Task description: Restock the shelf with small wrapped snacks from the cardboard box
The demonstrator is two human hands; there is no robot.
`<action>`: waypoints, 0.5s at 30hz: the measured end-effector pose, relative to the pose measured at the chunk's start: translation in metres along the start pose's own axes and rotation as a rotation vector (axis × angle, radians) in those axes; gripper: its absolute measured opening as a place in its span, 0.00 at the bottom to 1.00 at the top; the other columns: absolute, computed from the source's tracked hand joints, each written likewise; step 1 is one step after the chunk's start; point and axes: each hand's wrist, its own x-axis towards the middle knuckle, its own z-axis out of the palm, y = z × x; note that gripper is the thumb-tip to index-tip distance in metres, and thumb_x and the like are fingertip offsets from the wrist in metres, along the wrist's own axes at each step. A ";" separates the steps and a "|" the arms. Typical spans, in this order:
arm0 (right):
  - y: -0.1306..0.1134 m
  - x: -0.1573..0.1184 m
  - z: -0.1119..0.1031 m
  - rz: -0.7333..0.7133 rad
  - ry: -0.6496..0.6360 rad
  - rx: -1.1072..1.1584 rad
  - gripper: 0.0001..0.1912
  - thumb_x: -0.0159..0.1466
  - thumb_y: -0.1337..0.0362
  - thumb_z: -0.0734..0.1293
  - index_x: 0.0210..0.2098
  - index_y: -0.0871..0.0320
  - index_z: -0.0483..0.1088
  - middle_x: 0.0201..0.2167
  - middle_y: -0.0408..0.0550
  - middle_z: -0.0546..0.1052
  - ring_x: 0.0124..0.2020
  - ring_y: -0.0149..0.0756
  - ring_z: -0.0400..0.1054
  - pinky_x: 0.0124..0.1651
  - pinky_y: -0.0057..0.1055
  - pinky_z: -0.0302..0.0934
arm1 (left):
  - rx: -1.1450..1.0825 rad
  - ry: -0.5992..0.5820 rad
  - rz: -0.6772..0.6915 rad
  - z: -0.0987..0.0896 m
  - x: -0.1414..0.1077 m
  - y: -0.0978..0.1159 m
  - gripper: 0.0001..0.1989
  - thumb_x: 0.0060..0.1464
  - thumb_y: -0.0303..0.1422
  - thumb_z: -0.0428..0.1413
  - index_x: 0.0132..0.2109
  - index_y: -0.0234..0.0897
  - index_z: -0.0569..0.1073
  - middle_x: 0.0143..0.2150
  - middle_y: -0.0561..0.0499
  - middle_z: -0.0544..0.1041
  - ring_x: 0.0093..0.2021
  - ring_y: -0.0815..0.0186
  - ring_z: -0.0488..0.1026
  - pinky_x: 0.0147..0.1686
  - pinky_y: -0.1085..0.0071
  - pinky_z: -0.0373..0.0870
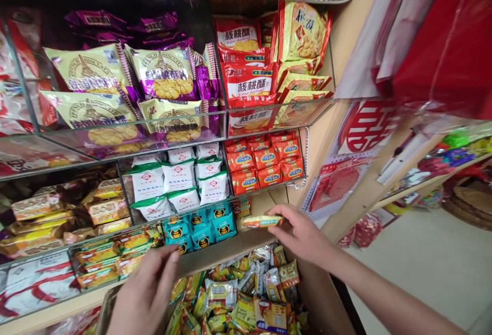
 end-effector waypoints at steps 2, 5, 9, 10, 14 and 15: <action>0.027 0.022 -0.005 0.073 -0.115 -0.164 0.10 0.60 0.67 0.60 0.41 0.58 0.65 0.38 0.48 0.71 0.39 0.35 0.65 0.43 0.30 0.57 | 0.186 -0.033 0.041 -0.011 0.020 -0.027 0.17 0.52 0.46 0.46 0.39 0.40 0.70 0.41 0.46 0.75 0.43 0.57 0.71 0.43 0.64 0.63; 0.058 0.054 0.002 0.208 -0.304 -0.280 0.11 0.57 0.66 0.64 0.40 0.59 0.66 0.35 0.46 0.72 0.36 0.34 0.66 0.38 0.29 0.57 | 0.364 -0.173 -0.123 -0.016 0.035 -0.049 0.19 0.54 0.46 0.42 0.42 0.41 0.69 0.42 0.44 0.76 0.43 0.54 0.72 0.42 0.62 0.64; 0.076 0.091 0.026 0.264 -0.519 -0.307 0.12 0.51 0.67 0.70 0.36 0.59 0.68 0.31 0.42 0.72 0.30 0.31 0.68 0.32 0.26 0.58 | 0.519 -0.270 -0.286 -0.013 0.034 -0.042 0.20 0.55 0.47 0.39 0.42 0.46 0.70 0.41 0.48 0.78 0.40 0.52 0.75 0.33 0.65 0.65; 0.078 0.099 0.034 0.278 -0.571 -0.319 0.12 0.52 0.67 0.70 0.36 0.60 0.68 0.30 0.42 0.72 0.28 0.30 0.67 0.31 0.26 0.59 | 0.541 -0.258 -0.279 -0.012 0.032 -0.038 0.19 0.56 0.47 0.39 0.41 0.46 0.70 0.40 0.48 0.79 0.39 0.52 0.75 0.32 0.66 0.65; 0.082 0.122 0.071 0.301 -0.694 -0.398 0.09 0.62 0.62 0.63 0.37 0.63 0.67 0.32 0.45 0.72 0.31 0.30 0.67 0.35 0.31 0.64 | 0.599 -0.148 -0.252 -0.009 0.028 -0.027 0.18 0.57 0.43 0.40 0.37 0.44 0.71 0.38 0.48 0.79 0.38 0.55 0.76 0.30 0.69 0.63; 0.083 0.125 0.080 0.290 -0.705 -0.409 0.10 0.63 0.62 0.62 0.37 0.63 0.68 0.34 0.45 0.72 0.33 0.31 0.67 0.37 0.32 0.64 | 0.608 -0.122 -0.248 -0.008 0.027 -0.027 0.17 0.57 0.42 0.40 0.37 0.44 0.71 0.37 0.49 0.79 0.38 0.56 0.76 0.29 0.70 0.63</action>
